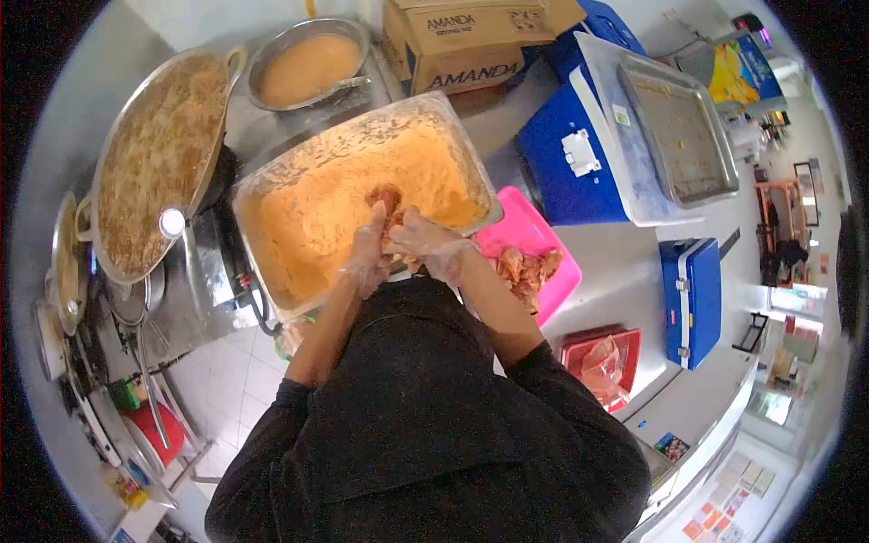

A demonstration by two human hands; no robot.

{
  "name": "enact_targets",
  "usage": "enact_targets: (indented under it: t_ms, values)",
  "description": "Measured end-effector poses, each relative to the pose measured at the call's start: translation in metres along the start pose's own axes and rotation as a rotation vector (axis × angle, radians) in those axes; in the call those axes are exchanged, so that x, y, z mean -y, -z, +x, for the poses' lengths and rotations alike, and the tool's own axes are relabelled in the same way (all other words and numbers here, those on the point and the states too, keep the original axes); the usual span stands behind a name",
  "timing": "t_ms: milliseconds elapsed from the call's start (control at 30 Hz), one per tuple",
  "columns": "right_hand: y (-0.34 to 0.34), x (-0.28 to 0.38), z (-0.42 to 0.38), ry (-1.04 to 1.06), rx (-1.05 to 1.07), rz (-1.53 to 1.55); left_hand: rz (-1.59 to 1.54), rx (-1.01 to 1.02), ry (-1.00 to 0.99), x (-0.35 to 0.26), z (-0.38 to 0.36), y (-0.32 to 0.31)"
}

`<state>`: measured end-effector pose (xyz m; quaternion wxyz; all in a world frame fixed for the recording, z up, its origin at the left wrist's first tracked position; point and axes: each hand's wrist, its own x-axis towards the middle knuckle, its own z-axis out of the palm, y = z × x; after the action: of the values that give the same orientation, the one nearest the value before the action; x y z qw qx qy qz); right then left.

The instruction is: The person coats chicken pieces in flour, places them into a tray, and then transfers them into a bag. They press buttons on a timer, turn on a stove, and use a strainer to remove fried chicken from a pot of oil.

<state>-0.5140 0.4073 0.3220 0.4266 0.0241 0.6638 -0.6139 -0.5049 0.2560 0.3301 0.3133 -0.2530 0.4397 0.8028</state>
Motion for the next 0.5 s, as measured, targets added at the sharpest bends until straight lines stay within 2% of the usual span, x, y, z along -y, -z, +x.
enact_targets:
  t_ms: [33, 133, 233, 367, 467, 500]
  values:
    - [-0.01, 0.04, -0.024, -0.123, -0.081, 0.118, -0.021, -0.018, 0.004, -0.007, -0.008, -0.007]
    - [-0.009, 0.021, -0.004, 0.019, -0.053, 0.148, -0.056, 0.003, -0.061, -0.009, -0.016, -0.009]
    - [-0.012, 0.04, -0.017, -0.134, -0.093, 0.118, -0.089, 0.068, -0.09, 0.0, -0.002, 0.004]
    - [-0.008, 0.019, 0.005, 0.038, 0.009, 0.068, -0.104, 0.087, -0.042, -0.003, -0.006, 0.015]
    - [-0.013, 0.034, -0.003, -0.027, -0.014, 0.119, -0.016, 0.031, -0.077, -0.002, -0.001, 0.024]
    - [-0.015, 0.038, -0.007, -0.06, -0.048, 0.138, 0.197, -0.061, -0.128, -0.004, 0.005, 0.026]
